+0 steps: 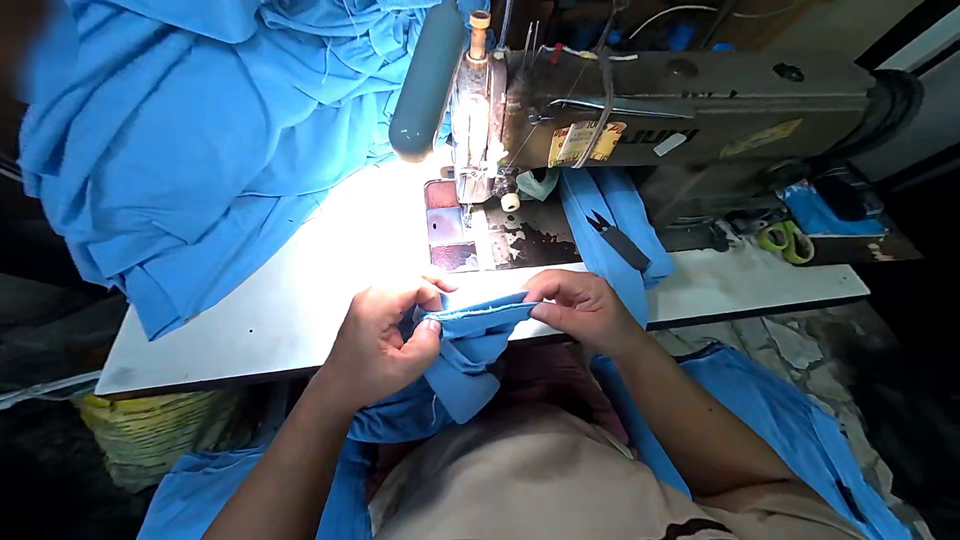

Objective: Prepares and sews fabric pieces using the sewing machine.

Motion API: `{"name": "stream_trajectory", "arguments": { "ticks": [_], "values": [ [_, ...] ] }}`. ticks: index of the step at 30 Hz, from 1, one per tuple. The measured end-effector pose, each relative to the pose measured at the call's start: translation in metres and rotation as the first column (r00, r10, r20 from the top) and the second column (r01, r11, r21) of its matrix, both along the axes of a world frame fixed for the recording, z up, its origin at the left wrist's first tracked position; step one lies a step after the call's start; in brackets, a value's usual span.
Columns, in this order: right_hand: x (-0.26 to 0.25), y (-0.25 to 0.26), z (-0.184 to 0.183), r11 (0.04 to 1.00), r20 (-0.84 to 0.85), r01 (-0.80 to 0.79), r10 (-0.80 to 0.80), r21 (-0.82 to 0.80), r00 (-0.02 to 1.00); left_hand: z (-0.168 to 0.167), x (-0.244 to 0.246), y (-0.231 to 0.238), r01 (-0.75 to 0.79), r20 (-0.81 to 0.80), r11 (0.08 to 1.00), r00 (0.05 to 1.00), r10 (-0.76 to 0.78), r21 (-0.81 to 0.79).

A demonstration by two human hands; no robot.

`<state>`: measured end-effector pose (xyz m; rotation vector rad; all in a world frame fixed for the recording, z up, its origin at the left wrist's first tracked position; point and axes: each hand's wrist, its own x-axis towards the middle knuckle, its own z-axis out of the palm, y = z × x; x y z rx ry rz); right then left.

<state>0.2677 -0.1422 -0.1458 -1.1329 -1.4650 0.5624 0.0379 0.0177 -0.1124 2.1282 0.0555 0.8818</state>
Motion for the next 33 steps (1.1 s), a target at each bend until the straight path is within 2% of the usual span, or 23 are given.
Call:
{"name": "stream_trajectory", "arguments": {
  "ticks": [3, 6, 10, 11, 15, 17, 19, 21, 24, 30, 33],
  "values": [
    [-0.001, -0.002, -0.001, 1.000, -0.007, 0.012, -0.013, -0.006, 1.000, 0.001, 0.002, -0.004, 0.196, 0.008, 0.966, 0.980, -0.197, -0.168],
    [-0.007, -0.005, -0.001, 0.999, 0.002, 0.037, -0.037, -0.030, 0.999, -0.001, 0.002, -0.008, 0.305, 0.022, 0.914, 0.950, -0.311, -0.268],
    [-0.014, -0.003, -0.006, 0.992, 0.239, 0.123, -0.115, -0.018, 0.964, -0.009, 0.004, -0.021, 0.361, 0.024, 0.888, 0.929, -0.370, -0.285],
    [-0.017, -0.002, -0.007, 0.989, 0.219, 0.140, -0.126, -0.051, 0.968, -0.011, 0.006, -0.025, 0.362, 0.021, 0.895, 0.929, -0.370, -0.260],
    [-0.029, 0.004, 0.002, 0.992, -0.139, 0.059, -0.074, -0.108, 0.987, -0.015, 0.009, -0.039, 0.383, 0.028, 0.908, 0.923, -0.384, -0.169],
    [-0.037, 0.011, 0.015, 0.989, -0.121, 0.124, -0.133, -0.079, 0.984, -0.012, 0.012, -0.043, 0.367, 0.041, 0.922, 0.930, -0.364, -0.123],
    [-0.036, 0.025, 0.027, 0.981, 0.008, 0.195, -0.194, -0.010, 0.981, -0.009, 0.018, -0.041, 0.299, 0.073, 0.948, 0.954, -0.292, -0.108],
    [-0.032, 0.045, 0.034, 0.963, 0.063, 0.251, -0.258, 0.095, 0.964, -0.008, 0.024, -0.036, 0.213, 0.126, 0.967, 0.972, -0.196, -0.139],
    [-0.025, 0.077, 0.041, 0.899, 0.091, 0.338, -0.375, 0.278, 0.923, -0.006, 0.034, -0.029, 0.124, 0.189, 0.969, 0.978, -0.084, -0.213],
    [-0.016, 0.103, 0.043, 0.797, 0.196, 0.408, -0.532, 0.445, 0.824, 0.001, 0.044, -0.016, 0.004, 0.204, 0.960, 0.977, 0.055, -0.280],
    [-0.015, 0.108, 0.040, 0.720, 0.198, 0.434, -0.611, 0.542, 0.767, 0.001, 0.045, -0.013, -0.008, 0.205, 0.957, 0.976, 0.070, -0.289]
  ]
}}
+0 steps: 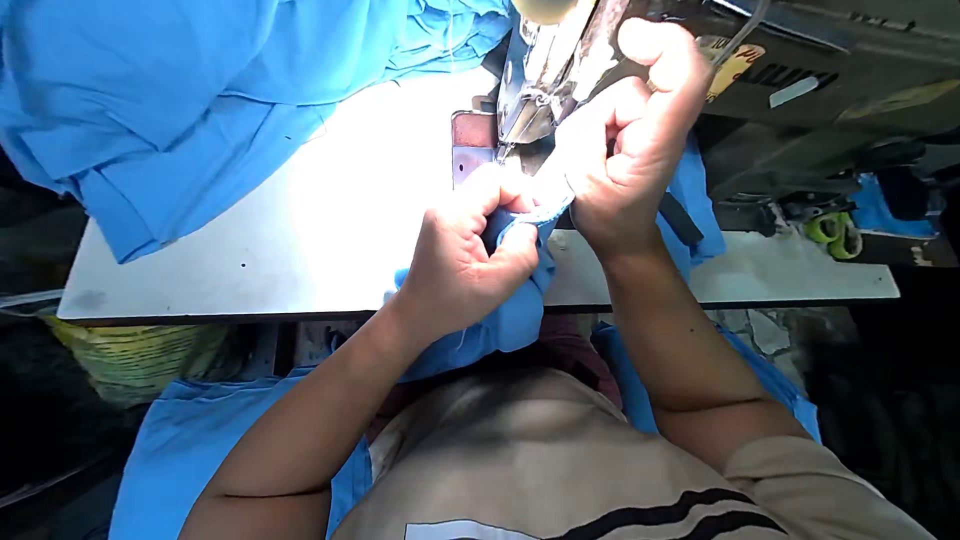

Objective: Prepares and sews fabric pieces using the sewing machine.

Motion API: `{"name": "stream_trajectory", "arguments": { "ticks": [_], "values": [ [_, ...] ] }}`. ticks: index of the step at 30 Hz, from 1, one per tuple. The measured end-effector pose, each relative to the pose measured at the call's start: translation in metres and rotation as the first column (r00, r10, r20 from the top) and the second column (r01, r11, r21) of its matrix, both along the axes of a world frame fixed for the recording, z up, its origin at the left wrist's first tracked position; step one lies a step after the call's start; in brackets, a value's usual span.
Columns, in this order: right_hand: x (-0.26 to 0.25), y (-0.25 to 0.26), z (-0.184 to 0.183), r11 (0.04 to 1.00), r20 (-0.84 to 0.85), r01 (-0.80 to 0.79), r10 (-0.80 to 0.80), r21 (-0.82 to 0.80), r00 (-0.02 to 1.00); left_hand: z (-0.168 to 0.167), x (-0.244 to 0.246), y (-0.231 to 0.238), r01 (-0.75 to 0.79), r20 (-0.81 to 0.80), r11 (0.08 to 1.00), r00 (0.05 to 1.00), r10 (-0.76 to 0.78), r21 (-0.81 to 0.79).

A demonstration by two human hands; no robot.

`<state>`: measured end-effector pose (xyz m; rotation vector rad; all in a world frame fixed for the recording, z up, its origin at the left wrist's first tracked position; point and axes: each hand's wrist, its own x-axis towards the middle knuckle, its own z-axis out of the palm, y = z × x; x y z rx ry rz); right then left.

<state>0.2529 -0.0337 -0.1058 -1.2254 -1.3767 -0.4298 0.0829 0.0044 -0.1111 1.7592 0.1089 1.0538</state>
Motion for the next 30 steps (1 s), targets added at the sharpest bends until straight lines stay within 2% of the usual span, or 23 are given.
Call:
{"name": "stream_trajectory", "arguments": {
  "ticks": [12, 15, 17, 19, 20, 22, 23, 25, 26, 27, 28, 29, 30],
  "values": [
    [0.003, 0.012, -0.007, 0.989, 0.065, 0.066, -0.075, 0.129, 0.995, -0.003, 0.005, 0.004, -0.045, 0.002, 0.999, 0.999, 0.045, -0.024],
    [0.005, 0.011, -0.008, 0.990, 0.087, 0.076, -0.086, 0.115, 0.992, -0.006, 0.004, 0.008, 0.005, 0.025, 1.000, 1.000, -0.005, -0.004],
    [0.005, 0.006, -0.008, 0.992, 0.061, 0.041, -0.048, 0.117, 0.997, -0.012, 0.000, 0.015, 0.069, 0.034, 0.994, 0.997, -0.072, 0.083],
    [0.004, -0.006, -0.005, 0.991, -0.021, -0.071, 0.074, 0.115, 0.997, -0.017, -0.007, 0.021, 0.086, -0.031, 0.975, 0.996, -0.081, 0.206],
    [0.002, -0.015, -0.003, 0.981, -0.116, -0.164, 0.176, 0.105, 0.978, -0.016, -0.010, 0.022, 0.089, -0.067, 0.969, 0.995, -0.075, 0.233],
    [-0.010, -0.044, 0.000, 0.914, -0.413, -0.407, 0.373, 0.007, 0.831, -0.009, -0.016, 0.025, 0.089, -0.074, 0.980, 0.994, -0.077, 0.179],
    [-0.017, -0.062, -0.001, 0.838, -0.551, -0.540, 0.415, -0.080, 0.725, -0.002, -0.019, 0.027, 0.084, -0.054, 0.989, 0.996, -0.078, 0.119],
    [-0.031, -0.095, -0.011, 0.575, -0.714, -0.788, 0.455, -0.221, 0.532, 0.015, -0.023, 0.029, 0.089, 0.009, 0.996, 0.996, -0.089, -0.006],
    [-0.037, -0.106, -0.016, 0.474, -0.741, -0.846, 0.472, -0.244, 0.478, 0.022, -0.024, 0.029, 0.151, 0.041, 0.986, 0.988, -0.148, -0.066],
    [-0.038, -0.112, -0.018, 0.438, -0.719, -0.858, 0.502, -0.268, 0.481, 0.027, -0.025, 0.026, 0.267, 0.055, 0.956, 0.964, -0.262, -0.119],
    [-0.034, -0.116, -0.018, 0.447, -0.669, -0.846, 0.538, -0.290, 0.513, 0.027, -0.028, 0.025, 0.437, 0.045, 0.882, 0.899, -0.436, -0.179],
    [-0.025, -0.120, -0.015, 0.482, -0.641, -0.830, 0.550, -0.281, 0.536, 0.024, -0.032, 0.025, 0.613, -0.007, 0.749, 0.772, -0.635, -0.251],
    [-0.015, -0.126, -0.008, 0.519, -0.640, -0.816, 0.541, -0.255, 0.545, 0.017, -0.033, 0.029, 0.727, -0.110, 0.593, 0.597, -0.795, -0.345]
  ]
}}
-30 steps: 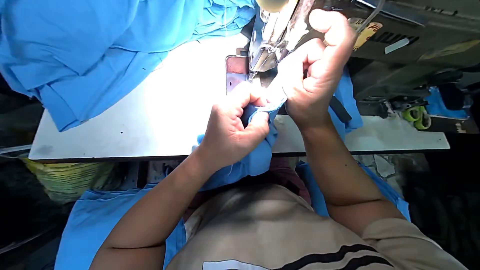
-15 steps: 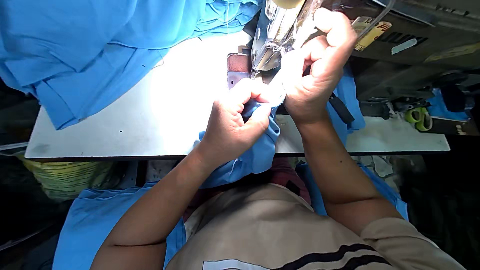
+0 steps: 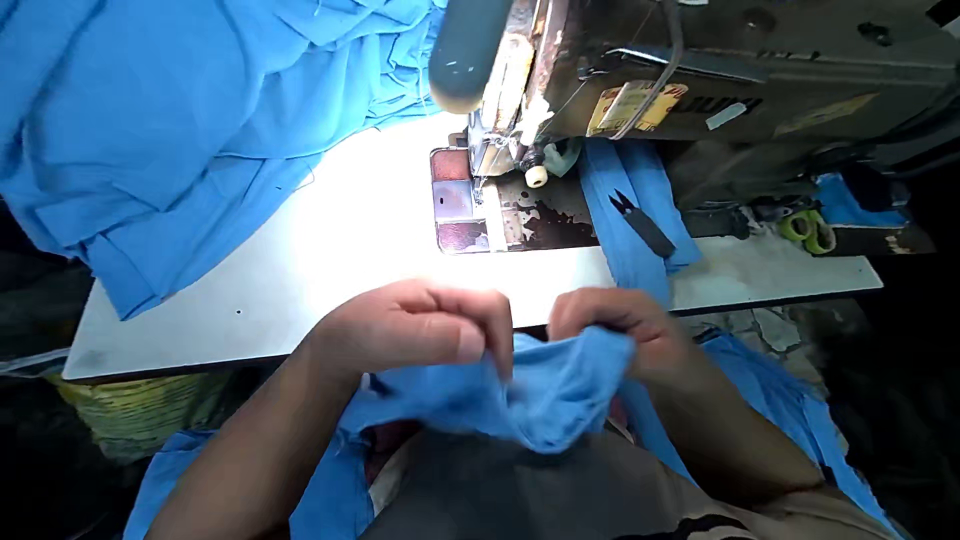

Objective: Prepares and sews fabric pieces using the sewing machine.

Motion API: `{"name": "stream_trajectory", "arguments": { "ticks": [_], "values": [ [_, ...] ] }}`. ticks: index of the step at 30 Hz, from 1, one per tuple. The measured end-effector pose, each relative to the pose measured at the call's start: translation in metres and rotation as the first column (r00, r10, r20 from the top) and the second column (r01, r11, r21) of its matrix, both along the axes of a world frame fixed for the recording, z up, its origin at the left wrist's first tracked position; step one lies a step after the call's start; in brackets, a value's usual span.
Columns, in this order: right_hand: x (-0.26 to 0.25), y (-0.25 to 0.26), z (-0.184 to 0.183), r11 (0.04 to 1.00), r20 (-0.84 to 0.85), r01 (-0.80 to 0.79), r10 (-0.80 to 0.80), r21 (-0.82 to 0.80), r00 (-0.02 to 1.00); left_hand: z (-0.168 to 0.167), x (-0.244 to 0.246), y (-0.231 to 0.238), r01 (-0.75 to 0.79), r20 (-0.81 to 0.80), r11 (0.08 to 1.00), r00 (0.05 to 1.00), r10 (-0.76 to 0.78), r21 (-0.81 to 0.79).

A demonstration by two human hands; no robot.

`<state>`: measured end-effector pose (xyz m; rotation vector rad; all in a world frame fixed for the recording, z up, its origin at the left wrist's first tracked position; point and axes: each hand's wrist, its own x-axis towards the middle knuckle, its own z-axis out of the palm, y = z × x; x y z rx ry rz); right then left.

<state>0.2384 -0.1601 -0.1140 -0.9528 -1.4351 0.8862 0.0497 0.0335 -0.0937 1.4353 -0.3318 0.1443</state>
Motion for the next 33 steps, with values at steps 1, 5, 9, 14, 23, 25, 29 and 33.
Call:
{"name": "stream_trajectory", "arguments": {
  "ticks": [1, 5, 9, 14, 23, 25, 29, 33],
  "values": [
    [0.010, -0.006, 0.007, 0.999, -0.025, 0.036, -0.036, 0.005, 0.999, -0.009, 0.001, 0.005, 0.143, -0.156, 0.989, 0.978, -0.135, 0.040],
    [0.033, -0.021, 0.007, 0.978, -0.024, 0.193, -0.196, -0.081, 0.980, -0.039, 0.000, 0.034, 0.012, -0.595, 0.941, 0.778, 0.203, 0.337],
    [0.045, -0.018, -0.021, 0.943, -0.229, 0.263, -0.307, -0.203, 0.924, -0.044, -0.003, 0.043, -0.107, -0.622, 0.962, 0.744, 0.245, 0.252],
    [0.057, -0.015, -0.021, 0.951, -0.099, 0.304, -0.308, -0.060, 0.946, -0.070, 0.012, 0.037, 0.116, -0.684, 0.991, 0.718, -0.127, -0.062],
    [0.071, -0.023, -0.025, 0.830, 0.280, 0.557, -0.528, -0.030, 0.802, -0.055, 0.008, 0.045, -0.436, -0.680, 0.884, 0.701, 0.215, -0.170],
    [0.068, -0.026, -0.025, 0.834, 0.304, 0.552, -0.532, 0.025, 0.790, -0.056, 0.011, 0.044, -0.253, -0.766, 0.966, 0.632, 0.119, -0.059],
    [0.067, -0.027, -0.020, 0.847, 0.309, 0.499, -0.531, 0.180, 0.789, -0.074, 0.022, 0.029, 0.145, -0.605, 0.926, 0.720, -0.340, -0.347],
    [0.068, -0.034, -0.015, 0.864, 0.323, 0.454, -0.502, 0.215, 0.802, -0.088, 0.024, 0.020, 0.165, -0.459, 0.854, 0.784, -0.417, -0.494]
  ]
}}
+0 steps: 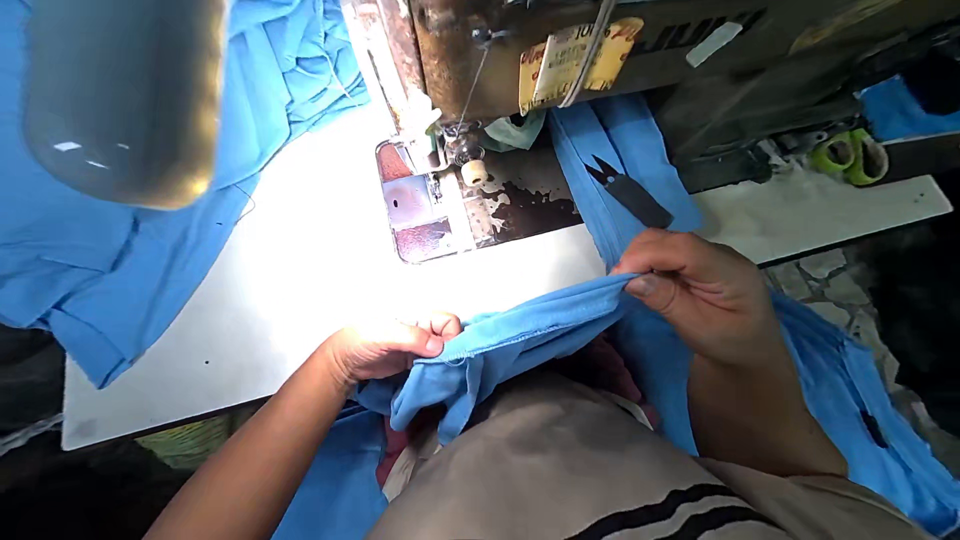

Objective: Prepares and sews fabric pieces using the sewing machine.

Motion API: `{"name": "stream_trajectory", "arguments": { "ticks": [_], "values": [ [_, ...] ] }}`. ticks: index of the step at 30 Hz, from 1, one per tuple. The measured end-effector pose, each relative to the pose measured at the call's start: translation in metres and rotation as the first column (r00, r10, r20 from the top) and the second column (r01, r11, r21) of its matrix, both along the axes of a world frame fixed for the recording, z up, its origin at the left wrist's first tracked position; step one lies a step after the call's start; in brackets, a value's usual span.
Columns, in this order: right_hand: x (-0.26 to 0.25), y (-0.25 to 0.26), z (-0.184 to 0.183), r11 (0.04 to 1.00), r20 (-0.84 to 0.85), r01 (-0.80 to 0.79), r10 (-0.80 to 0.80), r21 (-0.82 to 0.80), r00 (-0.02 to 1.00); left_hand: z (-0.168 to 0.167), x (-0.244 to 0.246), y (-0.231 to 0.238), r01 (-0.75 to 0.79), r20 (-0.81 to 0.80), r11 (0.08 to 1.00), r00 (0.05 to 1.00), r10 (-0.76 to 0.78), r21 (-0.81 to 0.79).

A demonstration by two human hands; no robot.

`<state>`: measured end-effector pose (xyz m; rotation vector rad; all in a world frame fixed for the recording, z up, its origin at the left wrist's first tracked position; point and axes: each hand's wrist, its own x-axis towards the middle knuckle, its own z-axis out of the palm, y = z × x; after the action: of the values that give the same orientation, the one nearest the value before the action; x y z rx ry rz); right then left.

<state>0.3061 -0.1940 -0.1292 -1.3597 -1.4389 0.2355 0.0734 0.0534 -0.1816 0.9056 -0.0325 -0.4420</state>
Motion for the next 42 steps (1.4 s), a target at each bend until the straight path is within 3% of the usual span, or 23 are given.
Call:
{"name": "stream_trajectory", "arguments": {
  "ticks": [3, 8, 12, 14, 16, 18, 21, 25, 31, 34, 36, 37, 38, 39, 40, 42],
  "values": [
    [-0.002, -0.002, 0.001, 1.000, -0.008, -0.020, 0.021, 0.011, 1.000, -0.005, -0.008, -0.004, 0.015, -0.057, 1.000, 0.998, -0.015, 0.008],
    [-0.003, -0.002, 0.003, 0.997, 0.005, -0.064, 0.064, 0.041, 0.998, -0.008, -0.010, -0.013, 0.079, 0.020, 0.995, 0.997, -0.078, -0.053],
    [-0.003, -0.002, 0.003, 0.993, -0.011, -0.113, 0.114, 0.038, 0.993, -0.008, -0.012, -0.022, 0.174, -0.084, 0.983, 0.982, -0.169, 0.062],
    [-0.002, -0.004, 0.000, 0.996, -0.021, -0.077, 0.078, 0.043, 0.997, -0.007, -0.015, -0.023, 0.078, -0.080, 0.993, 0.994, -0.071, 0.085],
    [0.001, -0.007, -0.003, 0.999, -0.021, -0.019, 0.020, 0.048, 1.000, -0.006, -0.019, -0.017, -0.090, -0.114, 0.996, 0.989, 0.090, 0.000],
    [0.001, -0.009, -0.005, 0.999, -0.033, 0.000, 0.002, 0.049, 0.999, -0.004, -0.020, -0.013, -0.155, -0.190, 0.988, 0.970, 0.148, -0.019],
    [-0.001, -0.009, -0.003, 0.998, -0.043, -0.039, 0.041, 0.047, 0.998, 0.004, -0.013, -0.025, -0.035, -0.278, 0.997, 0.959, 0.052, 0.067],
    [0.002, -0.006, -0.004, 0.997, -0.048, -0.068, 0.070, 0.038, 0.996, 0.005, -0.002, -0.040, 0.070, -0.299, 0.997, 0.952, -0.059, 0.027],
    [0.007, -0.010, -0.011, 0.991, -0.107, 0.083, -0.094, -0.106, 0.990, 0.001, -0.023, -0.018, -0.350, -0.086, 0.936, 0.932, 0.352, 0.038],
    [0.005, -0.009, -0.013, 0.975, -0.117, 0.140, -0.161, -0.172, 0.980, 0.011, -0.034, -0.006, -0.509, 0.073, 0.847, 0.860, 0.504, 0.154],
    [0.002, -0.005, -0.015, 0.948, -0.096, 0.195, -0.225, -0.251, 0.970, 0.024, -0.029, -0.003, -0.617, 0.096, 0.720, 0.776, 0.623, 0.318],
    [0.000, -0.001, -0.018, 0.927, -0.093, 0.206, -0.245, -0.312, 0.965, 0.031, -0.019, -0.001, -0.654, 0.119, 0.582, 0.707, 0.697, 0.484],
    [-0.004, 0.003, -0.022, 0.908, -0.097, 0.192, -0.244, -0.373, 0.965, 0.038, -0.004, 0.004, -0.603, 0.177, 0.377, 0.662, 0.728, 0.703],
    [-0.008, 0.008, -0.027, 0.890, -0.087, 0.159, -0.215, -0.427, 0.973, 0.042, 0.012, 0.014, -0.427, 0.219, 0.172, 0.721, 0.658, 0.888],
    [-0.012, 0.013, -0.032, 0.870, -0.062, 0.127, -0.177, -0.476, 0.982, 0.045, 0.029, 0.024, -0.267, 0.213, 0.018, 0.806, 0.553, 0.963],
    [-0.019, 0.023, -0.033, 0.802, 0.015, 0.111, -0.127, -0.586, 0.992, 0.042, 0.058, 0.043, -0.088, 0.147, -0.172, 0.915, 0.375, 0.981]
  ]
}}
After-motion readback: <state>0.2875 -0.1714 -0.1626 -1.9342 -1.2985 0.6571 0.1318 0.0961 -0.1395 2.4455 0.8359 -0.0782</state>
